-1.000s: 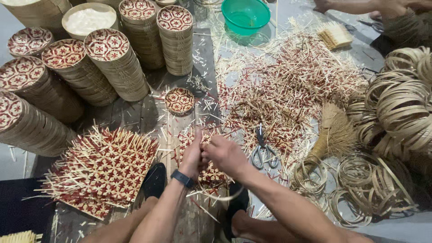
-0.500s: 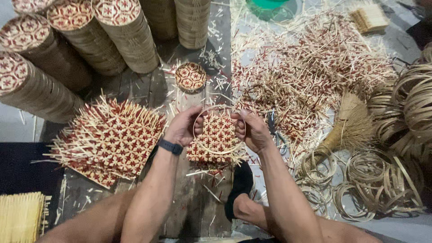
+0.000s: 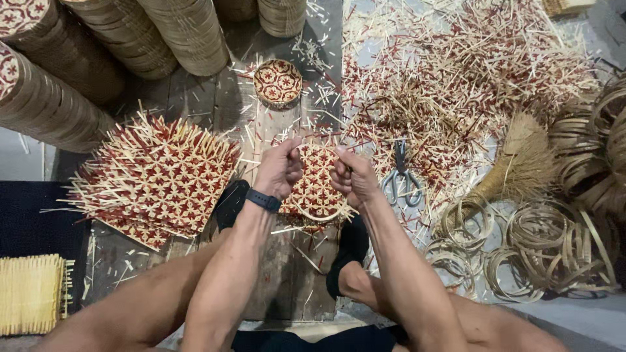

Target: The person weaves together thin strips of bamboo to form circular basket bases, using shears to trim excess material and securing the woven structure by hand.

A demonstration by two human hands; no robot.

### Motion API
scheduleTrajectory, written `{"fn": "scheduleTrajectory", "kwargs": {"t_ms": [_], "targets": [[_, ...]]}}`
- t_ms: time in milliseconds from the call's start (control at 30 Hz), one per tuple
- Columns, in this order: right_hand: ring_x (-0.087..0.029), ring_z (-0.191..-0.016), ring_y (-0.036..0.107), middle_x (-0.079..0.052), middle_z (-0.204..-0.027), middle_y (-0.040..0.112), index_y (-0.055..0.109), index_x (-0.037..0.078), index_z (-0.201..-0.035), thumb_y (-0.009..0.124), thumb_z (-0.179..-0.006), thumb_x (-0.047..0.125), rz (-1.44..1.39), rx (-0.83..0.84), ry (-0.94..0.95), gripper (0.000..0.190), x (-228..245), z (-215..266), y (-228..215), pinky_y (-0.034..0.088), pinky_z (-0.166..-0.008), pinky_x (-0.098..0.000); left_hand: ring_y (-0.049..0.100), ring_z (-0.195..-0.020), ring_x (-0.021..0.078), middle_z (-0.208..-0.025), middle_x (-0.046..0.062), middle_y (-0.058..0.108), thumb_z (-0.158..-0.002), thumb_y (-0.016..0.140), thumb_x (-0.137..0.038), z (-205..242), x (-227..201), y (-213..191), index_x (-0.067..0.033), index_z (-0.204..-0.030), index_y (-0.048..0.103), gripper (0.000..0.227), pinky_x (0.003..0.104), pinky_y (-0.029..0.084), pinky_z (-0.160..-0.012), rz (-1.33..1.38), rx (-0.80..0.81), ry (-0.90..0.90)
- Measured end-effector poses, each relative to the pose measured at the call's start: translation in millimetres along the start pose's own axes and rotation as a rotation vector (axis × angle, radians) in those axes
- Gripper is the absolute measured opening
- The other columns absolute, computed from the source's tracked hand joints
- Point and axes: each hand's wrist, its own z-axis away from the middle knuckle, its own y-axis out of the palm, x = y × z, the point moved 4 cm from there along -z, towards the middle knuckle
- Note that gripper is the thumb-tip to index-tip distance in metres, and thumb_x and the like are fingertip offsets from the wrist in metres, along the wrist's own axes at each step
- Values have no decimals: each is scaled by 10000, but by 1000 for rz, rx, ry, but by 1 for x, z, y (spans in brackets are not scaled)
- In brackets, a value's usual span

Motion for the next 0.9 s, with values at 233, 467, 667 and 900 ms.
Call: {"fn": "scheduleTrajectory", "kwargs": {"t_ms": [233, 467, 667, 900], "targets": [[-77, -486, 375, 54, -562, 440, 664, 68, -759, 646, -972, 438, -74, -57, -14, 428, 6, -1, -10, 305, -437, -242, 358, -427, 41, -545, -69, 472, -963, 696, -291, -11, -2, -12, -117, -752, 604, 289, 206, 259, -377, 194, 168, -80], [-69, -503, 342, 67, -583, 377, 644, 53, -793, 680, -974, 364, -210, -12, -25, 362, -12, -8, -23, 288, -441, -239, 398, -429, 56, -537, -53, 483, -970, 683, -295, -16, 16, -19, -97, -762, 631, 292, 211, 297, -382, 277, 253, -122], [-70, -481, 320, 67, -577, 359, 621, 67, -764, 673, -983, 347, -149, 0, 41, 359, -11, -11, -24, 248, -412, -240, 379, -420, 49, -528, -64, 460, -972, 695, -291, -21, 28, -27, -114, -733, 624, 306, 207, 281, -368, 227, 214, -160], [-56, -395, 261, 73, -520, 311, 371, 210, -663, 665, -914, 334, -150, -207, -10, 406, -20, -15, -29, 177, -328, -246, 345, -437, 48, -532, -79, 412, -964, 715, -277, -19, 43, -22, -126, -710, 576, 327, 205, 256, -374, 285, 99, -73]]}}
